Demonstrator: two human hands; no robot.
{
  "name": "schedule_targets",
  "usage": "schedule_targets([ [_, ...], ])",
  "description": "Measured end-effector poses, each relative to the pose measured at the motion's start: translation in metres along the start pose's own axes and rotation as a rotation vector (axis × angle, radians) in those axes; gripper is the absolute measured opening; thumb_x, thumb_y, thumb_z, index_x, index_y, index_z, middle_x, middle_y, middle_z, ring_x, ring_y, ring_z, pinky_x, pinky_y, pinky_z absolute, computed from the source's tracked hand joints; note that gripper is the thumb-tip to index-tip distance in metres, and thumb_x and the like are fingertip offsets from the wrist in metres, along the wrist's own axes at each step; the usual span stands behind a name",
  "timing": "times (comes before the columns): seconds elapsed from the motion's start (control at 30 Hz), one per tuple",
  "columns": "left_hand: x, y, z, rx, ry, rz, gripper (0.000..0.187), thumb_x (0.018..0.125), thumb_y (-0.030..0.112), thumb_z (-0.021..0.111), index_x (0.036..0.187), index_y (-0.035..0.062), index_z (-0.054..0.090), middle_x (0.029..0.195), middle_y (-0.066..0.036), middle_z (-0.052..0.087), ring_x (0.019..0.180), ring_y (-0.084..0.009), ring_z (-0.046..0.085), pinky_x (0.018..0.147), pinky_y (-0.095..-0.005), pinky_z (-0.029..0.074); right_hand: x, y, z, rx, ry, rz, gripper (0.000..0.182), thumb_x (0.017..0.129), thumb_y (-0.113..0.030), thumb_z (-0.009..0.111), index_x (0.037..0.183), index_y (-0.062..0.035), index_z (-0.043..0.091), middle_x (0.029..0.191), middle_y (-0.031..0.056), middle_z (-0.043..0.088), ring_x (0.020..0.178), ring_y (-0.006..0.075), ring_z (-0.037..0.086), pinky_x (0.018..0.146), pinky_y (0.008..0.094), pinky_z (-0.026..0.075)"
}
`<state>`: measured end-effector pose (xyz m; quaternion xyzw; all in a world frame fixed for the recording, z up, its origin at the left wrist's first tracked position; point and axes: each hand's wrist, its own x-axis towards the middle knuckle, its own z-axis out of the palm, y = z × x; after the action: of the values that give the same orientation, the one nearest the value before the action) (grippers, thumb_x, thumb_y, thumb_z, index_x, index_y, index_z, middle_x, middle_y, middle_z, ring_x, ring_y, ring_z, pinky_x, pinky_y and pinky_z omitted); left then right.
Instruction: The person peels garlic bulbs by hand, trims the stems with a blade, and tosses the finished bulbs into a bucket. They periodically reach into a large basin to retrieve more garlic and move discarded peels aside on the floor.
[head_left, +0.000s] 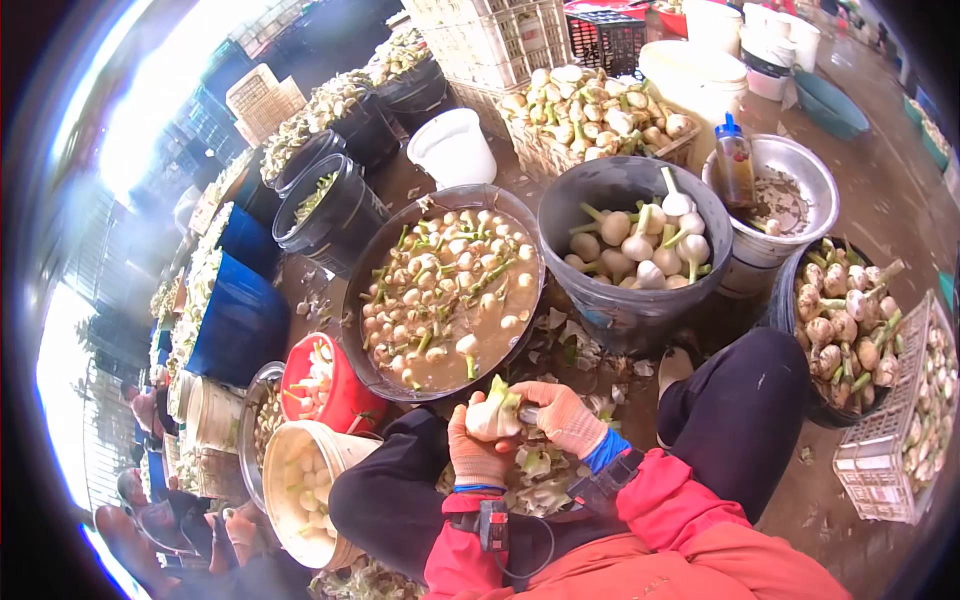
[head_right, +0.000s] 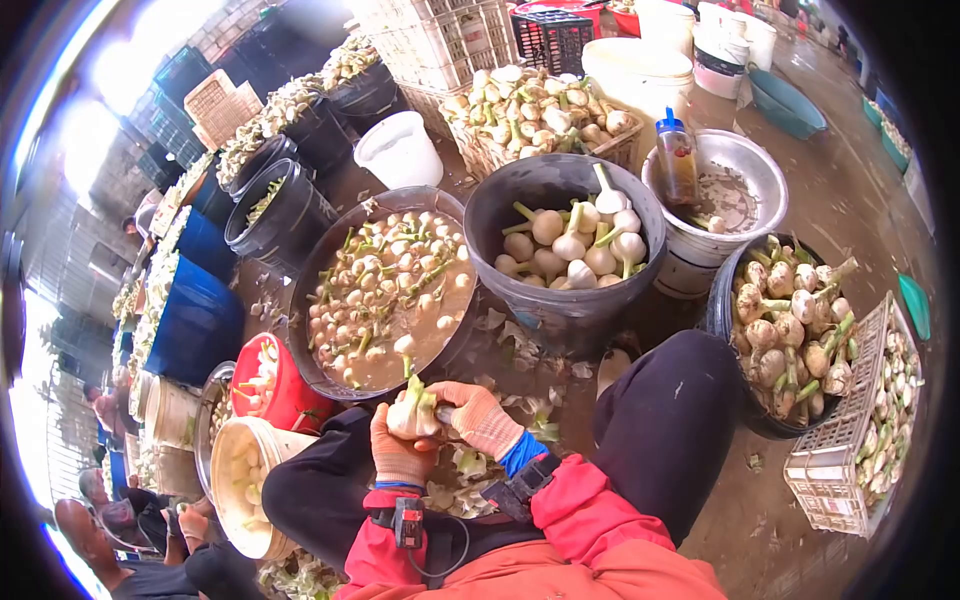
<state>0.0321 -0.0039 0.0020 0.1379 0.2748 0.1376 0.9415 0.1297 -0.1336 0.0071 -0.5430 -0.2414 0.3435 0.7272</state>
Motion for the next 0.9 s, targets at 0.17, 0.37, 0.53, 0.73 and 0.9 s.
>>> schedule_targets([
  [0.17,-0.004,-0.008,0.002,0.205,0.190,0.115,0.047,0.089,0.054,0.042,0.111,0.0141,0.053,0.097,-0.005,0.063,0.069,-0.0187,0.060,0.036,-0.0225,0.037,0.000,0.008,0.002,0.388,-0.049,0.144,0.033,0.084,-0.005,0.062,0.116,-0.0036,0.057,0.110,0.0036,0.060,0.096,0.0116,0.056,0.082,0.0236,0.046],
  [0.37,-0.001,-0.016,-0.006,0.579,0.269,0.416,0.074,0.078,0.072,0.045,0.112,0.0070,0.051,0.082,-0.005,0.058,0.058,-0.0180,0.056,0.043,-0.0283,0.044,0.000,0.020,0.018,0.104,0.054,0.368,0.033,0.076,-0.012,0.072,0.106,-0.0039,0.062,0.088,0.0034,0.066,0.077,0.0132,0.059,0.069,0.0250,0.049],
  [0.53,0.004,0.017,-0.006,0.450,0.434,0.477,0.082,0.076,0.067,0.056,0.127,0.0044,0.040,0.093,-0.008,0.050,0.076,-0.0201,0.052,0.066,-0.0359,0.049,-0.006,0.028,0.024,-0.612,-0.317,0.333,0.038,0.069,-0.003,0.059,0.105,-0.0146,0.065,0.078,0.0107,0.065,0.071,0.0196,0.060,0.066,0.0306,0.048],
  [0.73,0.013,0.012,-0.019,0.315,0.147,0.505,0.090,0.077,0.065,0.055,0.138,0.0074,0.024,0.106,-0.011,0.047,0.086,-0.0250,0.053,0.082,-0.0423,0.047,-0.004,0.025,0.014,0.184,0.072,0.413,0.032,0.076,-0.017,0.074,0.101,-0.0008,0.064,0.084,0.0023,0.065,0.073,0.0106,0.060,0.060,0.0257,0.049],
  [0.9,0.004,-0.022,-0.009,0.893,-0.159,0.489,0.082,0.079,0.034,0.071,0.140,0.0053,0.024,0.130,-0.010,0.042,0.115,-0.0201,0.045,0.098,-0.0339,0.036,-0.002,0.037,0.010,-0.150,-0.008,0.238,0.028,0.073,-0.002,0.069,0.100,-0.0031,0.064,0.088,0.0039,0.065,0.078,0.0142,0.061,0.069,0.0289,0.050],
])
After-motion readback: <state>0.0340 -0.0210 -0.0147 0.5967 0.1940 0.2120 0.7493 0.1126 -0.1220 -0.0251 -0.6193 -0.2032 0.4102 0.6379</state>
